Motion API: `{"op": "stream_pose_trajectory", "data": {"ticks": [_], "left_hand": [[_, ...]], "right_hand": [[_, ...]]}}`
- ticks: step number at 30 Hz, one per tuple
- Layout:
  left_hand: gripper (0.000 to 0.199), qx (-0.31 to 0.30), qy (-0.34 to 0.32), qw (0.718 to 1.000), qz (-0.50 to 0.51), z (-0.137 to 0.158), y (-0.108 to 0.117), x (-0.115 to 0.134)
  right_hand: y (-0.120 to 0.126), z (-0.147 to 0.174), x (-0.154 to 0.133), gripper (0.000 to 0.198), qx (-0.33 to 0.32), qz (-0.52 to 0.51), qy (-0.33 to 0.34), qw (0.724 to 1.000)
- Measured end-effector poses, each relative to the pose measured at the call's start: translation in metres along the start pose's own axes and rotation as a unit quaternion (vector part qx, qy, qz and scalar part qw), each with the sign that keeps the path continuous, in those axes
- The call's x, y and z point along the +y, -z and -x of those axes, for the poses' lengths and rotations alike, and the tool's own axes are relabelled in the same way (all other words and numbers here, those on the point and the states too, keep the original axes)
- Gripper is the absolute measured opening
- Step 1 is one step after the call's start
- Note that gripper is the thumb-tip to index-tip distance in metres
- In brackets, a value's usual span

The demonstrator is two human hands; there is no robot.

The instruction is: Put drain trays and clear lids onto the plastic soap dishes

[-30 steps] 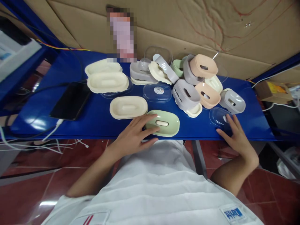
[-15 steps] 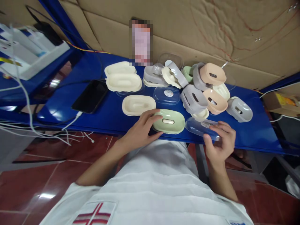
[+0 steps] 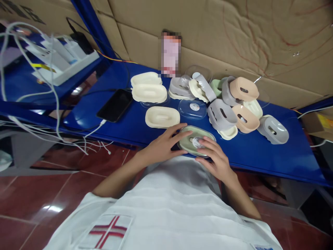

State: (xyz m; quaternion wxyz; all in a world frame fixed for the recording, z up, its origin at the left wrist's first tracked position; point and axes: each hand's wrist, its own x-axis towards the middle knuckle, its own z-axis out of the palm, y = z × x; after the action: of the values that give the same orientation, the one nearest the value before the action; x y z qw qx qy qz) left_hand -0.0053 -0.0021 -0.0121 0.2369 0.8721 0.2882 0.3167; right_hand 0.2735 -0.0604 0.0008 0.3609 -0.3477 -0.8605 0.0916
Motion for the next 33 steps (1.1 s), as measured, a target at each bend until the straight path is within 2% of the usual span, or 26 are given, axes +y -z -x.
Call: {"op": "stream_pose_trajectory", "data": {"ticks": [5,9,14,21,28,33], "left_hand": [[0.074,-0.005,0.005,1.000,0.000,0.000,-0.001,0.000],[0.075,-0.003,0.000,1.000,-0.005,0.000,-0.001,0.001],[0.075,-0.006,-0.008,1.000,-0.016,-0.001,0.000,0.001],[0.075,-0.016,-0.001,1.000,-0.015,-0.002,0.000,0.000],[0.070,-0.016,-0.008,1.000,-0.005,-0.001,0.001,-0.004],[0.067,-0.008,-0.012,1.000,0.000,-0.001,0.001,-0.003]], "right_hand": [[0.013,0.006,-0.006,0.042,-0.061,0.068,-0.028,0.995],[0.017,0.008,0.003,0.051,-0.083,0.101,-0.052,0.990],[0.020,0.009,0.017,0.066,-0.072,0.046,-0.037,0.996],[0.023,0.008,0.020,0.068,-0.086,0.053,-0.048,0.994],[0.019,0.011,0.016,0.083,-0.091,0.102,-0.040,0.990],[0.019,0.012,0.012,0.081,-0.085,0.110,-0.038,0.990]]}}
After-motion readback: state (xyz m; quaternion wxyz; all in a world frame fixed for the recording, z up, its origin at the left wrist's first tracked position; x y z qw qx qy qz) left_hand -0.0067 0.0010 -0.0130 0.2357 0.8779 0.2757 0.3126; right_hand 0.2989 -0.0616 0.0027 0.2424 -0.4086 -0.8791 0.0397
